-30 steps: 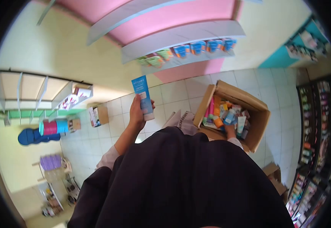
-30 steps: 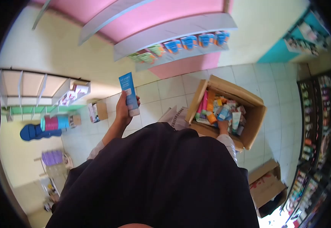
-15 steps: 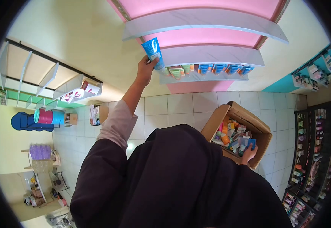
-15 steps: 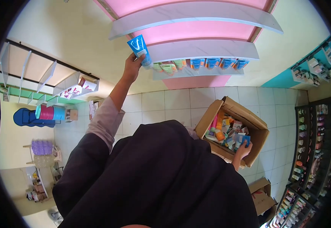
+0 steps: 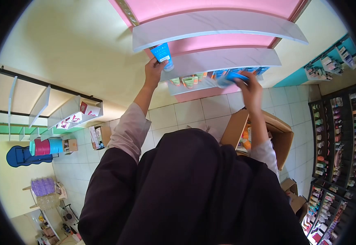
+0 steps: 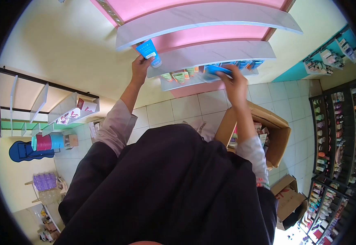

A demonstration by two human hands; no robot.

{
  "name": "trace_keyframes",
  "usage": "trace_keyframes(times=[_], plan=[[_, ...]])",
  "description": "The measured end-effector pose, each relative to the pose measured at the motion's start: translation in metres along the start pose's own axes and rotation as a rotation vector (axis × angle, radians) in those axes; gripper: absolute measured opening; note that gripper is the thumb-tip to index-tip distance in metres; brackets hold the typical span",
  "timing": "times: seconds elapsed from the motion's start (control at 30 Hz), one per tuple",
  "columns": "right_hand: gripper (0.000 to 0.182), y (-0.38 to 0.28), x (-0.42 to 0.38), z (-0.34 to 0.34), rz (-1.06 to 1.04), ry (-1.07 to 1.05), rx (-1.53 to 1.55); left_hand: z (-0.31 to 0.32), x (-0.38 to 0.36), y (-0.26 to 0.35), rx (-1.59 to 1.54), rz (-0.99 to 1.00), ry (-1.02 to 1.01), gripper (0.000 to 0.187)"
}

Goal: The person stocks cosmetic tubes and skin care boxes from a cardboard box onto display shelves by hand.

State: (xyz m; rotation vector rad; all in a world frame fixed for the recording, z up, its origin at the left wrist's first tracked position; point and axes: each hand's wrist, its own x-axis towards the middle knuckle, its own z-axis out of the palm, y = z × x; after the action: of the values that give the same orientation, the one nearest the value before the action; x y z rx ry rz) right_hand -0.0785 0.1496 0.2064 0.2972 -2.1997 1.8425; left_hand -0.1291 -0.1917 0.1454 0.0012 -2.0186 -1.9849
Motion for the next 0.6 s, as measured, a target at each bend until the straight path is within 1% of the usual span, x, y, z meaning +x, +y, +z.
trace_keyframes(times=[0.03,0.1,0.17,0.27,0.37,0.4,0.5,0.6], plan=[[0.02,-0.005,0.015,0.022,-0.095,-0.079,-0.132,0.001,-0.001,0.004,0.006,-0.01,0.002,0.02],[0.02,-0.011,0.041,0.063,-0.122,-0.157,-0.141,-0.001,0.0,0.002,0.016,-0.012,0.002,0.02],[0.022,-0.016,0.064,0.096,-0.173,-0.176,-0.153,-0.004,0.004,-0.005,0.023,-0.001,-0.01,0.02],[0.027,0.003,0.095,0.127,-0.221,-0.278,-0.142,-0.005,0.005,-0.003,0.066,-0.057,-0.013,0.022],[0.027,0.015,0.112,0.147,-0.159,-0.309,-0.168,-0.005,0.005,-0.006,0.019,0.001,-0.028,0.025],[0.031,0.019,0.116,0.151,-0.167,-0.312,-0.165,-0.007,0.005,-0.006,0.035,0.0,-0.035,0.026],[0.032,0.025,0.128,0.153,-0.126,-0.361,-0.255,-0.008,0.005,-0.009,0.082,-0.015,-0.055,0.027],[0.039,0.025,0.132,0.151,-0.101,-0.425,-0.251,-0.01,0.004,-0.011,0.133,-0.032,-0.074,0.028]])
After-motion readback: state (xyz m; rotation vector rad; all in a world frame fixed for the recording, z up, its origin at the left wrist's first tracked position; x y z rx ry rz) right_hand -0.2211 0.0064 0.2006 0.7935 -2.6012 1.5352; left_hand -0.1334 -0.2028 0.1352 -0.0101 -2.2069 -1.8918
